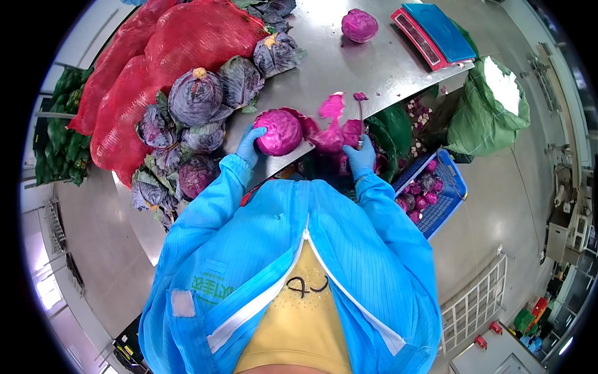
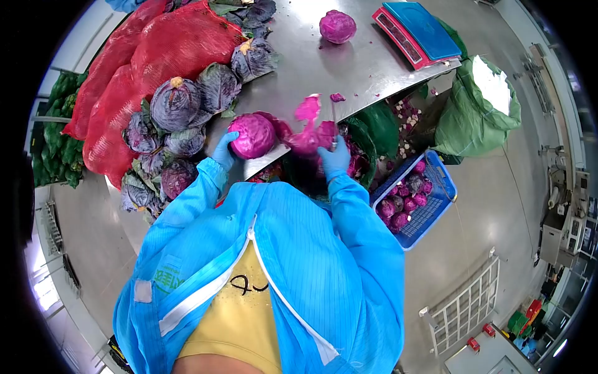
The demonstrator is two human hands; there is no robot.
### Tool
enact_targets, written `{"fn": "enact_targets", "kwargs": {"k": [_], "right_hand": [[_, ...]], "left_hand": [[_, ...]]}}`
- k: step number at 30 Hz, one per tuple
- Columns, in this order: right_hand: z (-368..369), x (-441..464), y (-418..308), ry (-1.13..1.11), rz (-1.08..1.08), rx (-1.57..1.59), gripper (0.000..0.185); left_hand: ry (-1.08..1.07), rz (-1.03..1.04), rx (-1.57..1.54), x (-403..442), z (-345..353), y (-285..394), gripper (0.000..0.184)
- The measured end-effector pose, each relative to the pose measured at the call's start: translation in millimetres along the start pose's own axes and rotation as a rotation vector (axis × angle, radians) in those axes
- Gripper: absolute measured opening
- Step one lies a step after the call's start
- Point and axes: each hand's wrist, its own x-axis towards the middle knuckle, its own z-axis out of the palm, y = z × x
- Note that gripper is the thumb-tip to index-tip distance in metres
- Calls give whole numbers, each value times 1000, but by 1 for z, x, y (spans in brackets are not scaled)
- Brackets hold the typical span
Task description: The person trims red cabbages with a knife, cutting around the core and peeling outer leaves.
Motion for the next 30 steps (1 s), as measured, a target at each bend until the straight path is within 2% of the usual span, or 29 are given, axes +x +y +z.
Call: {"fn": "enact_targets", "kwargs": {"k": [2, 3, 5, 6, 7, 8, 9, 11, 12, 13, 14, 15, 17, 19, 20, 21, 22, 23, 24, 26, 27, 29, 30], "right_hand": [[-38, -16, -47, -64, 104, 75, 65], [-28, -17, -50, -39, 4, -97, 63], [-44, -6, -8, -135, 8, -93, 48], [-54, -4, 14, -132, 72, -73, 57], [-60, -3, 22, -129, 129, -46, 65], [-64, -3, 30, -69, 141, -122, 63], [-65, -10, 17, -72, 142, -121, 63], [-65, -34, -41, 171, 52, -569, 61], [-60, -41, -64, 267, 41, -574, 61], [-49, -40, -68, 268, 36, -572, 61], [-38, -37, -70, 217, -165, -390, 62], [-26, -36, -72, 162, -355, -206, 64], [8, -32, -94, -31, -318, -41, 65], [26, -22, -118, -272, -263, -51, 61], [34, -9, -108, -272, -261, -49, 61], [46, 7, -90, -470, -199, 125, 57], [50, 14, -87, -665, -138, 298, 53], [50, 18, -82, -665, -143, 298, 53], [46, 17, -85, -676, -196, 223, 50], [43, 11, -91, -608, -277, -14, 38], [39, 4, -104, -611, -274, -14, 38], [30, -10, -130, -475, -389, -448, 27], [33, -11, -124, -369, -510, -431, 24]], "left_hand": [[-184, 98, 244, 7, -1, -5, 74], [-174, 111, 280, 7, -8, 16, 74], [-410, 193, 488, 4, 7, 16, 76], [-499, 238, 530, 5, 11, 15, 80], [-498, 232, 527, 9, 12, 14, 80], [-509, 312, 626, 14, 13, 14, 80], [-518, 394, 728, 16, 13, 15, 81], [-451, 371, 717, 14, 8, 16, 79], [-393, 357, 707, 15, 6, 18, 78], [-338, 347, 695, 18, 7, 20, 76], [-387, 363, 625, 29, -1, 15, 65], [-387, 360, 623, 27, 0, 13, 65], [-387, 340, 587, 22, 7, 15, 58], [-388, 344, 588, 17, 12, 16, 56], [-385, 346, 584, 14, 13, 16, 54], [-385, 347, 586, 12, 13, 18, 54], [-335, 360, 672, 11, 15, 20, 61], [-285, 372, 759, 9, 17, 23, 69], [-285, 374, 761, 4, 23, 25, 69], [-47, 601, 1329, -17, 49, 21, 95], [9, 613, 1442, -35, 72, 24, 118], [134, 560, 1683, -42, 87, 21, 117], [131, 560, 1685, -39, 86, 23, 117]]}}
